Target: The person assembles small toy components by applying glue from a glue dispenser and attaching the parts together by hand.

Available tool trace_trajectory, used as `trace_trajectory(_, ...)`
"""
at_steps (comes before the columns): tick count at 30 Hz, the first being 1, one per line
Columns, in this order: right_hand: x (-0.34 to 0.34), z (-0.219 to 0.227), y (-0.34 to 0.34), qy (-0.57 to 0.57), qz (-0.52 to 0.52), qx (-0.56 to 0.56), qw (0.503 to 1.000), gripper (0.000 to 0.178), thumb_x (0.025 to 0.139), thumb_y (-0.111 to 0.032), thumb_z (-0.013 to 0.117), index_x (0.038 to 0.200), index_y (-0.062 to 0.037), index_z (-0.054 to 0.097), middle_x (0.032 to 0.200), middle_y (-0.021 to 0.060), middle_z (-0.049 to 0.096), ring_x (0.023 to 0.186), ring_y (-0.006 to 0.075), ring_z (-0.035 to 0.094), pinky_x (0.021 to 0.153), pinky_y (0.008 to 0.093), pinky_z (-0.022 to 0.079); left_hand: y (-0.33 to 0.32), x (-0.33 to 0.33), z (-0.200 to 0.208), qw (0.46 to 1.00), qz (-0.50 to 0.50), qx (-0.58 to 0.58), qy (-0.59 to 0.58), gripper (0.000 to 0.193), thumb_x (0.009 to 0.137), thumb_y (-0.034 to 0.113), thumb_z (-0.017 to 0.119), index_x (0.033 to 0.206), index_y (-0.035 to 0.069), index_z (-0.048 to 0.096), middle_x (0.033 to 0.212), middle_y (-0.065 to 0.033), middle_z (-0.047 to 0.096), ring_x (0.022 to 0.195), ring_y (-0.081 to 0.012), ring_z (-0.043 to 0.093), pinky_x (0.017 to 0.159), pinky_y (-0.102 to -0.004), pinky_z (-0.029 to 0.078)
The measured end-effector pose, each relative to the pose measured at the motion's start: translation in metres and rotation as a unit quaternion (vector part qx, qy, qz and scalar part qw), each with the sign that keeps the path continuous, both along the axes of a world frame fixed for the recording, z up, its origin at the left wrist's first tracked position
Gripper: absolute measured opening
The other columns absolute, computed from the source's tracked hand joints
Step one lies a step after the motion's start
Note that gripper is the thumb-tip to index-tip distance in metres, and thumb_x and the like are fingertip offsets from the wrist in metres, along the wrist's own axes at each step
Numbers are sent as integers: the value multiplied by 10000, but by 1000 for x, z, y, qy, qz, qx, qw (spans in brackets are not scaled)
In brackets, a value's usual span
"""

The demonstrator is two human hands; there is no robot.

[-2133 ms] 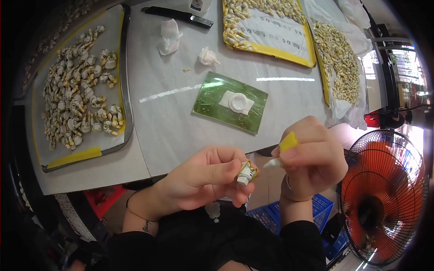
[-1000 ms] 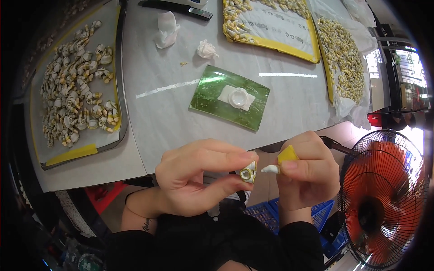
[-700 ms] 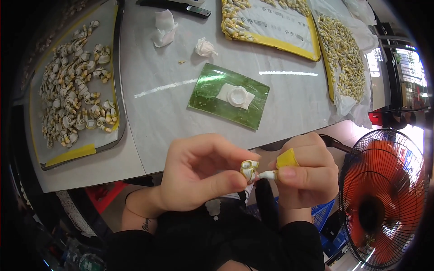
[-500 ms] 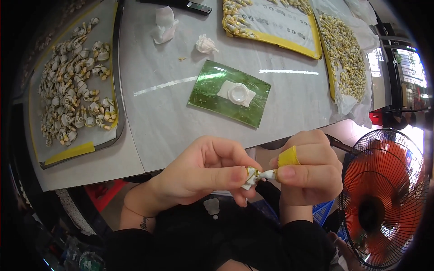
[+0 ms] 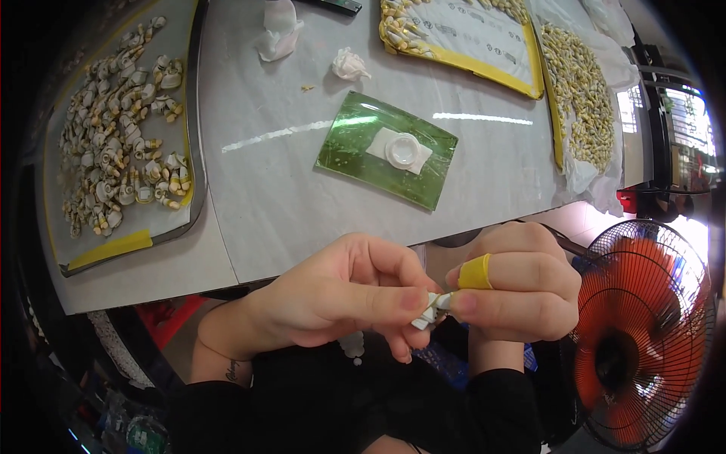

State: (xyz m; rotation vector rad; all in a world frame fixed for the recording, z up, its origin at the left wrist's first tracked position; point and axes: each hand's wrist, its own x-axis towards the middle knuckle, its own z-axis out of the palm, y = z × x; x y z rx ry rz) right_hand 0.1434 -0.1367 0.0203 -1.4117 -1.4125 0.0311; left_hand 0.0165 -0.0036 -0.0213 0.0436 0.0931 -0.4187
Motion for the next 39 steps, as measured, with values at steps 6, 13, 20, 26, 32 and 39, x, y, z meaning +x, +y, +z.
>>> trace_trajectory(6, -4, -6, 0, 40, -25, -17, 999, 240, 515, -49, 683, 753, -41, 658, 735, 59, 608, 620, 178, 585, 514, 238, 479, 1, 1, 1, 1000, 8, 20, 17, 131, 859, 107, 597, 912, -12, 585, 831, -97, 633, 773, -154, 639, 651, -267, 546)
trace_trajectory(13, -4, -4, -4, 24, -42, -23, 999, 252, 510, -56, 677, 761, -35, 657, 734, 58, 606, 624, 181, 587, 517, 238, 479, 2, 4, 5, 999, -2, 39, 26, 120, 850, 89, 604, 913, -12, 591, 825, -94, 632, 763, -157, 638, 648, -261, 541)
trace_trajectory(20, -8, 0, -6, 19, -60, -34, 997, 269, 486, -63, 677, 752, -31, 651, 724, 61, 599, 616, 183, 583, 514, 239, 472, 3, 4, 8, 998, -14, 57, 31, 126, 846, 94, 607, 916, -10, 593, 804, -97, 634, 750, -152, 636, 649, -257, 536)
trace_trajectory(26, -9, 1, -5, 27, -70, -37, 996, 268, 478, -59, 677, 742, -27, 645, 713, 63, 594, 611, 189, 583, 508, 244, 470, 3, 4, 8, 997, -16, 61, 36, 140, 850, 108, 602, 917, -15, 590, 801, -100, 635, 734, -143, 632, 644, -249, 530)
trace_trajectory(32, -8, -3, -5, 24, -73, -35, 996, 230, 506, -50, 682, 731, -32, 645, 690, 60, 582, 593, 189, 572, 490, 249, 463, 1, 4, 5, 998, -20, 53, 31, 160, 865, 138, 589, 913, -15, 581, 799, -97, 634, 717, -139, 628, 641, -246, 528)
trace_trajectory(39, -10, -4, -6, 33, -82, -41, 995, 208, 521, -27, 684, 725, -45, 651, 677, 51, 577, 567, 179, 561, 473, 249, 454, -2, 0, 3, 998, -39, -9, 43, 177, 882, 161, 566, 933, -8, 567, 809, -103, 635, 730, -157, 636, 651, -265, 536)
